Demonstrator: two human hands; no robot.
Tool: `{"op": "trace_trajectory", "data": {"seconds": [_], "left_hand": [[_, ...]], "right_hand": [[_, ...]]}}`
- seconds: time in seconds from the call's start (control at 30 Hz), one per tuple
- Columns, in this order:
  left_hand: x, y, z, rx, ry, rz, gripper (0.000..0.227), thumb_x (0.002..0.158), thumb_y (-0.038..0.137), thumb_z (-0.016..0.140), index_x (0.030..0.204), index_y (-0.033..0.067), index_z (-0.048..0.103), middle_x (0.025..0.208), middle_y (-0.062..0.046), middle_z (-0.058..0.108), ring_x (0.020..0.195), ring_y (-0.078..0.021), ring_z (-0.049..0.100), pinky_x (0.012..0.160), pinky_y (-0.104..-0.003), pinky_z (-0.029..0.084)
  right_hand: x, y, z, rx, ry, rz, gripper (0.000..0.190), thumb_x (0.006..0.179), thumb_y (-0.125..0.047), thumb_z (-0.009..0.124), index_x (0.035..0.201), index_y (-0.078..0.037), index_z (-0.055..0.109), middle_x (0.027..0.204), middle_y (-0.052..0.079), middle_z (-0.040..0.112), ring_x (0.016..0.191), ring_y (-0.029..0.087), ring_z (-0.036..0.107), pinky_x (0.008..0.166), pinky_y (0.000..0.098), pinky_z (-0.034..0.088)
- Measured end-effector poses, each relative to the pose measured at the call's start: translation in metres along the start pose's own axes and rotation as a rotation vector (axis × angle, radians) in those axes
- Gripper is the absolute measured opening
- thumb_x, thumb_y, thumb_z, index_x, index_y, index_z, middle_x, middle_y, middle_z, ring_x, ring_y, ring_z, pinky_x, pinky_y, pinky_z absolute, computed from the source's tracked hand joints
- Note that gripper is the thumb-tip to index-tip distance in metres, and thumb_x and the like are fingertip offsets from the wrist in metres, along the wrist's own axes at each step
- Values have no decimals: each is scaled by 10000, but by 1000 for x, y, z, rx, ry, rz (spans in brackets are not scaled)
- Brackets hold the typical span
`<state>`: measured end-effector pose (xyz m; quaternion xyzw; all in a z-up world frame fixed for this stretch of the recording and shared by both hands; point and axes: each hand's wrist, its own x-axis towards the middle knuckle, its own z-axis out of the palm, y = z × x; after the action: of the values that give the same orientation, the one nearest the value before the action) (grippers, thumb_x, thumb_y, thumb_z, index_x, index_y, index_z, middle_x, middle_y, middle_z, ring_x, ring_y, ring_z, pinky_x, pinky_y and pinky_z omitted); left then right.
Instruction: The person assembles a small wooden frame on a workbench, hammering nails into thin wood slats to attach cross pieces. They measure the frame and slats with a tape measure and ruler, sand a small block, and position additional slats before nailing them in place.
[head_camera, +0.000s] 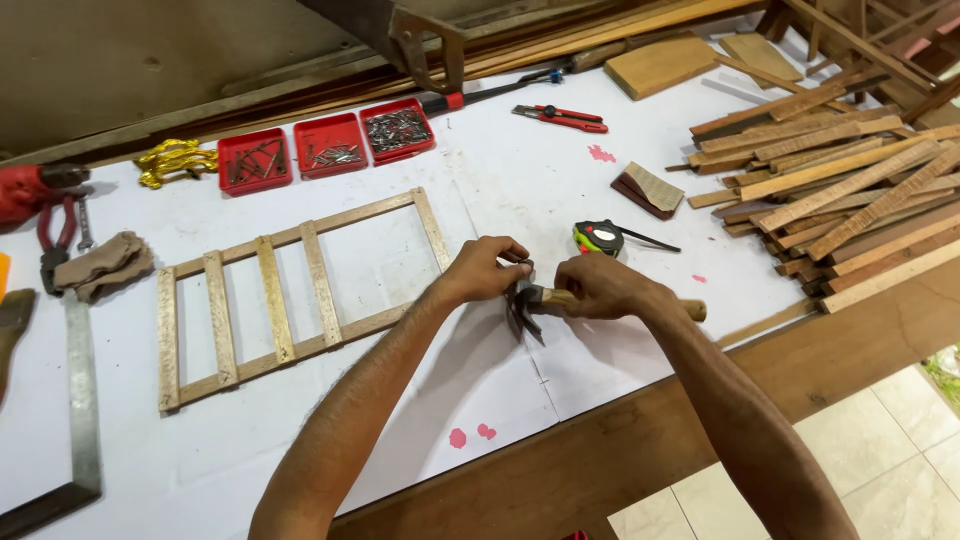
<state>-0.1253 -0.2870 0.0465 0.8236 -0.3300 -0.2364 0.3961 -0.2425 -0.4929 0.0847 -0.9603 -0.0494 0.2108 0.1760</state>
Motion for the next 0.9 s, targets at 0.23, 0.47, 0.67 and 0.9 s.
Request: {"op": "trace_trajectory", "data": {"seconds": [0.23,0.47,0.67,0.9], "left_hand": [[-35,3,-41,-343,150,32,297,923,229,720,1159,50,726,996,-84,799,905,-168,770,811,-311,622],[-100,-14,-113,-108,548,228,181,953,192,727,1077,62,748,1018,-73,788,883,-161,771,782,-300,624],[-182,-63,-162,-44,802,153,183,917,179,767,1051,56,746,1021,-94,770,862,-181,776,736,-314,642],[-289,-123,-186,-89,679,-148,366,824,198,819,1151,61,728,1090,-72,781,807,-193,770,736,-316,627]], "right_hand": [[20,-41,-9,18,267,-209,254,836,-238,780,995,-51,712,920,114,692,843,274,641,742,427,522],[66,-122,-15,172,444,-304,293,873,-262,766,1031,-34,672,933,132,668,786,252,680,706,398,568],[105,-219,0,157,448,-549,278,880,-224,785,1011,-20,648,894,123,634,734,241,652,644,399,549],[129,-299,52,107,226,-764,279,812,-210,806,965,-44,642,841,100,625,710,256,624,638,417,524]]}}
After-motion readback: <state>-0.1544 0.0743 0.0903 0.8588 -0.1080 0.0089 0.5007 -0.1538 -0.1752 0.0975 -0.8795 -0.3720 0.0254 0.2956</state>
